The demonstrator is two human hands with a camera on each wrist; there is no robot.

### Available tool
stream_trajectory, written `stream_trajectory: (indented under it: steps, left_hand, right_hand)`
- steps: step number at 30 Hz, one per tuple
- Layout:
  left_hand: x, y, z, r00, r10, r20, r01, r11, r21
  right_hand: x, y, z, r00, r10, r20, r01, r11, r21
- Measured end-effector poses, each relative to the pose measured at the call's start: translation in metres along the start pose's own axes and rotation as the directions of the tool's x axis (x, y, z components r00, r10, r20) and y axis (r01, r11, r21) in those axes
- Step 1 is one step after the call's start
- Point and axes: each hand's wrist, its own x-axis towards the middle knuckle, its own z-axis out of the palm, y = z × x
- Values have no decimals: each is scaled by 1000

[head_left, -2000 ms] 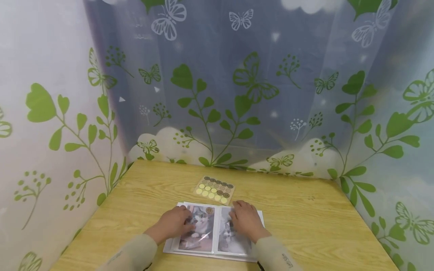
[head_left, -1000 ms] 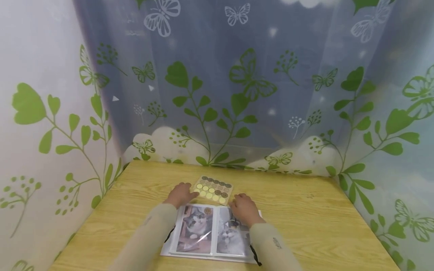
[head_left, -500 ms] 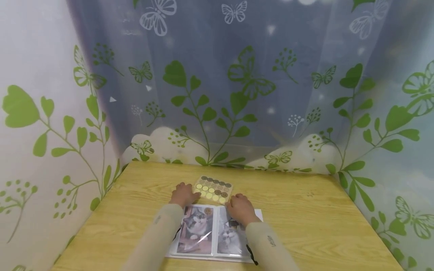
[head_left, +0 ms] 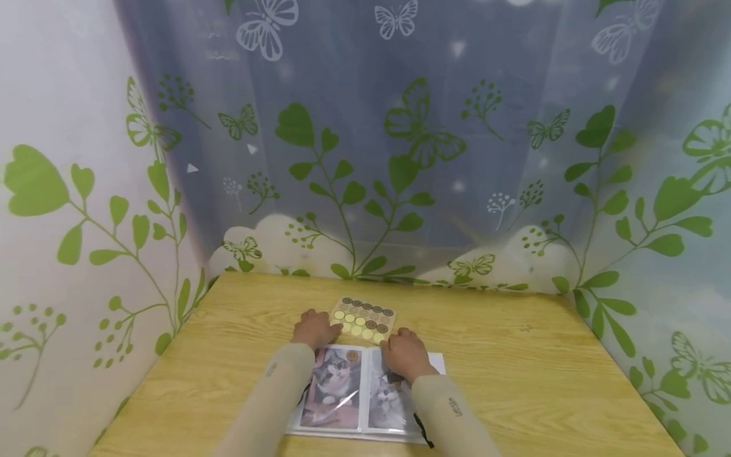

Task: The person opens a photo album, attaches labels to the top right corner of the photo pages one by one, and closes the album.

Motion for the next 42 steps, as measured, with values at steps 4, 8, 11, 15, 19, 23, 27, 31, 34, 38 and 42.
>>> stream_trajectory:
  steps: [4,8,11,15,19,23,27,31,34,38,42]
  left_hand:
    - [-2,3,-2,1000,11,-10,-11,1000,-16]
    - [-5,7,-7,1000,-6,-8,6,1000,-29]
    - [-7,11,-11,1000,-16,-14,15,999,-42]
    - [-9,17,-13,999,-7,-40,4,998,-55]
    - [-9,23,-14,998,4,-69,-10,997,-81]
    - [-10,30,-14,995,-2,-104,-12,990,-139]
    - [-12,36,-16,990,-21,-141,-12,974,-227]
    - [-12,40,-17,984,-39,-173,-17,949,-314]
    - [-11,42,-17,983,-53,-175,-19,923,-385]
    - [-13,45,-18,986,-61,-158,-22,877,-480]
    - [-15,48,-18,987,-68,-144,-19,846,-532]
  right_hand:
    - [-1,-1,-1,1000,9,8,-9,1000,2]
    - [-3,-1,-1,1000,23,14,-23,1000,20]
    - [-2,1,-3,999,40,4,-40,998,56]
    - [-2,7,-7,998,65,-6,-64,987,145]
    - [-4,14,-13,996,85,-23,-77,970,230]
    - [-7,17,-21,993,103,-61,-82,957,279]
    - [-10,18,-25,989,124,-79,-93,944,317]
    - [-10,20,-25,985,140,-103,-93,926,367]
    - [-12,22,-23,976,172,-137,-100,902,420]
    - [-15,21,-22,953,265,-146,-145,823,548]
    - [-18,20,-28,931,342,-125,-174,719,672]
